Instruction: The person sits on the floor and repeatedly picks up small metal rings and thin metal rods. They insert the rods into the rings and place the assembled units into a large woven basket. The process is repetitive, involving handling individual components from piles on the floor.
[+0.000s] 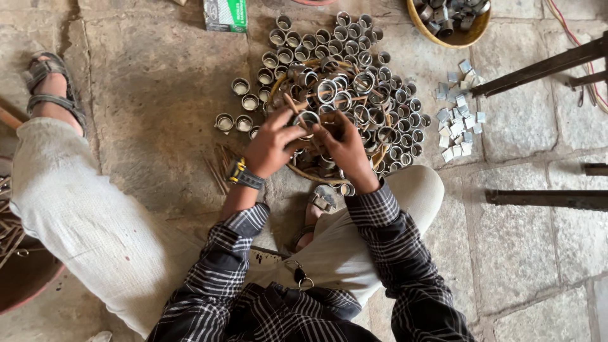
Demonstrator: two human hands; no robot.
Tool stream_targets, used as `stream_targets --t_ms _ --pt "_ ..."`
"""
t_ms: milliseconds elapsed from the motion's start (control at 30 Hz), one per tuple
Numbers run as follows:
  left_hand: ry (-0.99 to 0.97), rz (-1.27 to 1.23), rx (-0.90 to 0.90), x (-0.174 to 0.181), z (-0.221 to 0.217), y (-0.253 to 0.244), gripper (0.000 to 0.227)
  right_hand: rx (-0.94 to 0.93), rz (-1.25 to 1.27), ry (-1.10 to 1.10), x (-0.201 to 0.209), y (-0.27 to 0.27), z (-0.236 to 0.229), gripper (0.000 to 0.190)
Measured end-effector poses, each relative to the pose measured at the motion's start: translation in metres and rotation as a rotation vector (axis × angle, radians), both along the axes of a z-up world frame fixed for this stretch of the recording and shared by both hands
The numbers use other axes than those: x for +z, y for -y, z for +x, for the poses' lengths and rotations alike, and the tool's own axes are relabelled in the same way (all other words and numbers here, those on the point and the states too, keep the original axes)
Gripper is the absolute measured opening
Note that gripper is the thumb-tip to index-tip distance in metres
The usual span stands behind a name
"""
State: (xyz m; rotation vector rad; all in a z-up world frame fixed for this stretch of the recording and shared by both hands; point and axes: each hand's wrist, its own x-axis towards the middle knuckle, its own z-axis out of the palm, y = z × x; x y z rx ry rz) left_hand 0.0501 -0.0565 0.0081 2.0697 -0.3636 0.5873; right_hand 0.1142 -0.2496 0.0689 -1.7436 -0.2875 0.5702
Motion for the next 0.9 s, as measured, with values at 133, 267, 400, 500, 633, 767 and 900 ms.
stream_targets --t_ms 133,267,400,500,633,767,900 --pt "0.026 -0.037 -0.045 0.007 0.001 0.016 0.078 0.08 0.009 0.099 0.012 0.014 0.022 0.021" --pt "0.202 -0.072 0.026 0.02 0.007 0.01 0.113 -0.007 -0.17 0.218 0.009 0.04 0.065 0.021" --pt "0.135 -0.078 0.155 0.013 0.002 -0.027 0.1 -0.386 -0.322 0.17 -0.015 0.094 0.141 0.024" --pt "0.047 -0.085 0.294 0.002 -0.006 -0.057 0.091 -0.587 -0.59 0.228 -0.052 0.153 0.185 0.021" --pt "-0.056 -0.165 0.373 0.003 -0.016 -0.079 0.077 -0.561 -0.798 0.178 -0.124 0.185 0.211 0.029" --pt "-0.083 -0.186 0.366 0.004 -0.016 -0.083 0.068 -0.55 -0.579 -0.011 -0.169 0.176 0.206 0.027" --pt "-0.146 -0.228 0.358 -0.011 -0.013 -0.086 0.053 -0.466 -0.867 0.264 -0.16 0.153 0.19 0.032"
